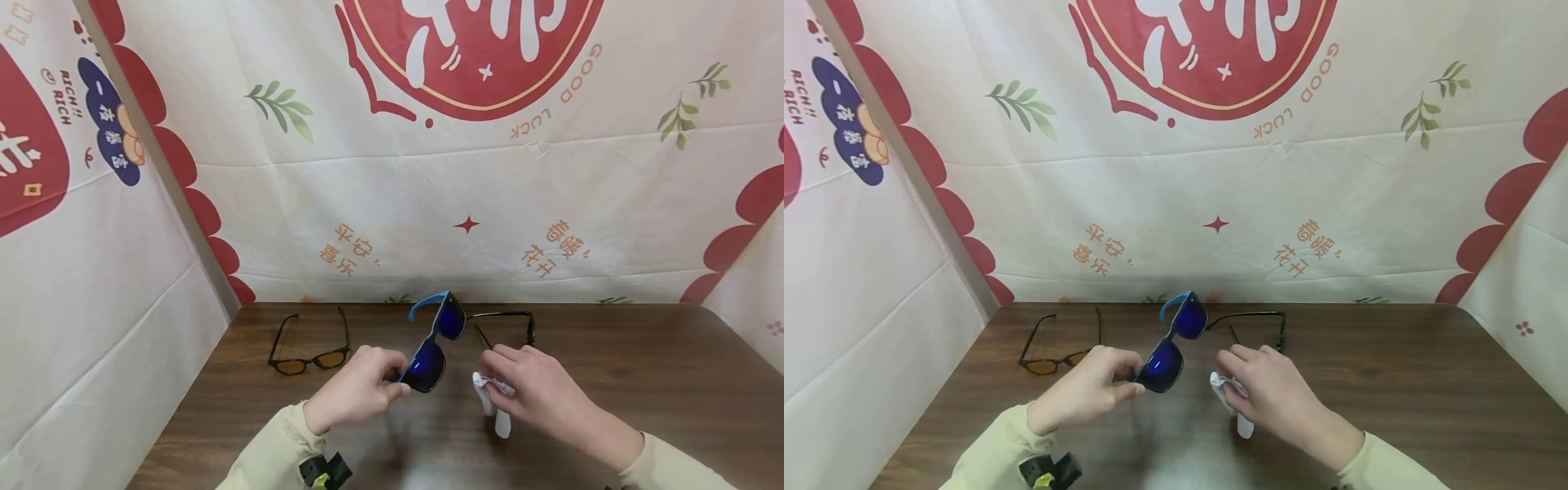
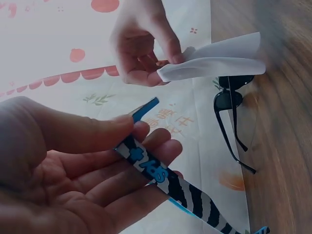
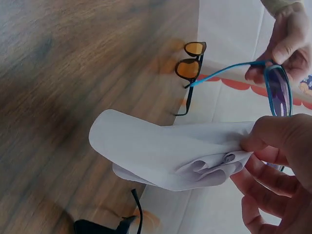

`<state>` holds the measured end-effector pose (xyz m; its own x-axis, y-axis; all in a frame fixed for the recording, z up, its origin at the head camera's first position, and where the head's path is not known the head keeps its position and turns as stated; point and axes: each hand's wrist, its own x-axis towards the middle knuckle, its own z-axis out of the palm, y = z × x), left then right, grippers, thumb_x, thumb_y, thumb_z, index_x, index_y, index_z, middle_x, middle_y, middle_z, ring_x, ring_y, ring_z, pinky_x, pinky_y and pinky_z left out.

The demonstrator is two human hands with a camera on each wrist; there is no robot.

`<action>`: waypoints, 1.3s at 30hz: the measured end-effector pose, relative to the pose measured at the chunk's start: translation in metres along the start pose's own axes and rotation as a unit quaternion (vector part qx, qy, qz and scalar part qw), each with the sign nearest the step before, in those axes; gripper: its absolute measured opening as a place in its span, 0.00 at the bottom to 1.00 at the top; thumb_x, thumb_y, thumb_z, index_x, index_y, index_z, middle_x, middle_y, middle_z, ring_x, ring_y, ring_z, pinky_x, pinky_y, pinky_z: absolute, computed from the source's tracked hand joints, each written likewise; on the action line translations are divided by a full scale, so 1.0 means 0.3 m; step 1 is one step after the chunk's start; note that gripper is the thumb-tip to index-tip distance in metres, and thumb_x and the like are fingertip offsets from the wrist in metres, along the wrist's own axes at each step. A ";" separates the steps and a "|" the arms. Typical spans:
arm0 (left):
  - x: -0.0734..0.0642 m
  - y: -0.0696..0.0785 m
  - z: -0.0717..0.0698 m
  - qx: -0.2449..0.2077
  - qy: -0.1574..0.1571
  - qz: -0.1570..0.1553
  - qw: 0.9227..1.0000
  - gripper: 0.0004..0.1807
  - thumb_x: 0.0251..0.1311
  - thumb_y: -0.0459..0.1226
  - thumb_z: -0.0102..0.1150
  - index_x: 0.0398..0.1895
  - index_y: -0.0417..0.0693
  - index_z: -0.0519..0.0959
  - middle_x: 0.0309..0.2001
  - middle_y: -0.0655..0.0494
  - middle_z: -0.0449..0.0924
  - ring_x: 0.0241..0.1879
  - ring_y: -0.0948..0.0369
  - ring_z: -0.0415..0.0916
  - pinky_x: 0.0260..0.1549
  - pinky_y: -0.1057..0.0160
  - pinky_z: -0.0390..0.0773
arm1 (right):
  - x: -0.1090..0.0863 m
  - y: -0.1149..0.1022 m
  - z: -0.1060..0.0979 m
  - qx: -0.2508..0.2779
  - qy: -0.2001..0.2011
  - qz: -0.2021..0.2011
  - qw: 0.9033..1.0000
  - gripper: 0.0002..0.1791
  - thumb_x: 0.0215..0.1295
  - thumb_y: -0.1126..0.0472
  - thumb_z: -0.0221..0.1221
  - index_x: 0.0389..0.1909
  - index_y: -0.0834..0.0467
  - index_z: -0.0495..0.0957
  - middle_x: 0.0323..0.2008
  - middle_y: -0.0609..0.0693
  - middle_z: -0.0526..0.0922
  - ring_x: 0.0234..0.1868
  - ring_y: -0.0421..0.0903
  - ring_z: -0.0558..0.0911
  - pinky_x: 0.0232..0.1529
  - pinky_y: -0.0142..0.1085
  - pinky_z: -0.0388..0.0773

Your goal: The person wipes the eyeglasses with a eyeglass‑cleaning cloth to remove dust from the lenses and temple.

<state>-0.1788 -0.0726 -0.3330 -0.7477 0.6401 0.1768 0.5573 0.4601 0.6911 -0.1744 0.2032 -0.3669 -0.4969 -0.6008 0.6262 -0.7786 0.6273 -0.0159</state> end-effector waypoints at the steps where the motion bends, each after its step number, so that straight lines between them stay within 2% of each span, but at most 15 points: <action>1: 0.005 0.000 -0.003 -0.007 0.002 -0.004 1.000 0.05 0.56 0.25 0.63 0.27 0.42 0.79 0.26 0.60 0.81 0.25 0.72 0.74 0.26 0.71 0.71 | 0.000 -0.004 0.002 0.006 -0.001 0.003 1.000 0.15 0.42 0.66 0.66 0.30 0.47 0.73 0.27 0.33 0.71 0.25 0.30 0.72 0.26 0.34 0.71; 6: 0.045 -0.016 -0.007 -0.067 0.022 -0.013 0.997 0.00 0.60 0.26 0.60 0.33 0.36 0.79 0.31 0.54 0.83 0.29 0.67 0.79 0.29 0.69 0.76 | 0.003 -0.022 0.022 0.039 0.001 0.019 0.999 0.16 0.43 0.67 0.66 0.30 0.48 0.73 0.28 0.34 0.71 0.25 0.30 0.72 0.24 0.26 0.70; 8: 0.068 -0.026 -0.003 -0.112 0.032 -0.020 0.993 0.02 0.62 0.27 0.58 0.35 0.34 0.78 0.34 0.49 0.84 0.32 0.65 0.80 0.33 0.68 0.76 | 0.007 -0.029 0.035 0.050 0.006 0.023 0.998 0.16 0.43 0.69 0.66 0.30 0.49 0.72 0.27 0.35 0.70 0.25 0.31 0.71 0.23 0.24 0.68; 10: 0.089 -0.036 0.002 -0.171 0.034 -0.028 0.984 0.04 0.64 0.28 0.56 0.37 0.32 0.77 0.37 0.44 0.84 0.36 0.62 0.82 0.39 0.66 0.77 | 0.011 -0.036 0.048 0.057 0.012 0.035 0.998 0.17 0.43 0.70 0.67 0.30 0.49 0.72 0.27 0.35 0.70 0.24 0.31 0.71 0.24 0.23 0.68; 12: 0.105 -0.046 0.009 -0.225 0.028 -0.033 0.973 0.06 0.67 0.29 0.53 0.40 0.30 0.75 0.41 0.41 0.83 0.41 0.58 0.82 0.45 0.63 0.77 | 0.017 -0.040 0.057 0.069 0.017 0.052 0.996 0.18 0.44 0.71 0.67 0.30 0.49 0.72 0.27 0.35 0.70 0.25 0.32 0.71 0.23 0.24 0.68; 15: 0.120 -0.058 0.020 -0.302 0.010 -0.038 0.952 0.09 0.69 0.29 0.49 0.45 0.28 0.72 0.45 0.38 0.81 0.49 0.52 0.80 0.53 0.57 0.74 | 0.028 -0.037 0.066 0.079 0.026 0.082 0.993 0.18 0.45 0.71 0.68 0.29 0.49 0.72 0.27 0.34 0.71 0.25 0.33 0.73 0.24 0.26 0.70; 18: 0.130 -0.067 0.034 -0.363 0.007 -0.047 0.931 0.08 0.70 0.27 0.47 0.46 0.27 0.70 0.43 0.38 0.81 0.52 0.47 0.78 0.56 0.53 0.71 | 0.042 -0.026 0.071 0.082 0.033 0.104 0.991 0.16 0.47 0.71 0.67 0.29 0.50 0.73 0.27 0.35 0.72 0.26 0.34 0.74 0.24 0.28 0.72; 19: 0.133 -0.070 0.040 -0.386 0.009 -0.049 0.921 0.07 0.69 0.26 0.46 0.46 0.27 0.70 0.42 0.40 0.80 0.53 0.45 0.77 0.56 0.52 0.70 | 0.047 -0.022 0.073 0.080 0.034 0.111 0.990 0.16 0.47 0.71 0.67 0.29 0.50 0.73 0.26 0.35 0.72 0.26 0.34 0.74 0.24 0.28 0.72; 23: 0.140 -0.080 0.063 -0.456 0.018 -0.065 0.888 0.05 0.68 0.23 0.45 0.45 0.29 0.67 0.40 0.46 0.76 0.55 0.44 0.75 0.58 0.51 0.68 | 0.063 -0.011 0.081 0.082 0.030 0.141 0.986 0.16 0.48 0.71 0.68 0.29 0.51 0.73 0.26 0.36 0.72 0.25 0.37 0.75 0.25 0.29 0.73; 29: 0.143 -0.097 0.096 -0.529 0.030 -0.084 0.844 0.07 0.67 0.20 0.42 0.46 0.31 0.64 0.40 0.47 0.73 0.54 0.45 0.75 0.59 0.50 0.66 | 0.080 -0.017 0.097 0.109 0.028 0.180 0.977 0.15 0.50 0.71 0.68 0.30 0.51 0.74 0.25 0.37 0.73 0.25 0.36 0.76 0.25 0.30 0.73; 32: 0.147 -0.105 0.109 -0.550 0.038 -0.097 0.828 0.08 0.65 0.19 0.38 0.44 0.32 0.63 0.39 0.46 0.73 0.54 0.44 0.75 0.58 0.49 0.67 | 0.084 -0.016 0.104 0.114 0.032 0.187 0.975 0.15 0.50 0.71 0.67 0.30 0.51 0.74 0.26 0.37 0.74 0.25 0.35 0.75 0.25 0.30 0.74; 39: 0.148 -0.124 0.132 -0.565 0.077 -0.169 0.804 0.06 0.67 0.22 0.34 0.40 0.36 0.63 0.39 0.42 0.72 0.51 0.45 0.78 0.53 0.48 0.70 | 0.080 -0.005 0.113 0.112 0.026 0.207 0.971 0.15 0.49 0.71 0.69 0.32 0.52 0.75 0.27 0.39 0.75 0.26 0.37 0.75 0.26 0.32 0.76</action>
<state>-0.2186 -0.0369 -0.3786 -0.8714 0.4728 -0.1308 -0.3061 -0.3158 0.8981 -0.1981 0.1710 -0.3783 -0.7699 -0.2905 0.5682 -0.5830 0.6823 -0.4412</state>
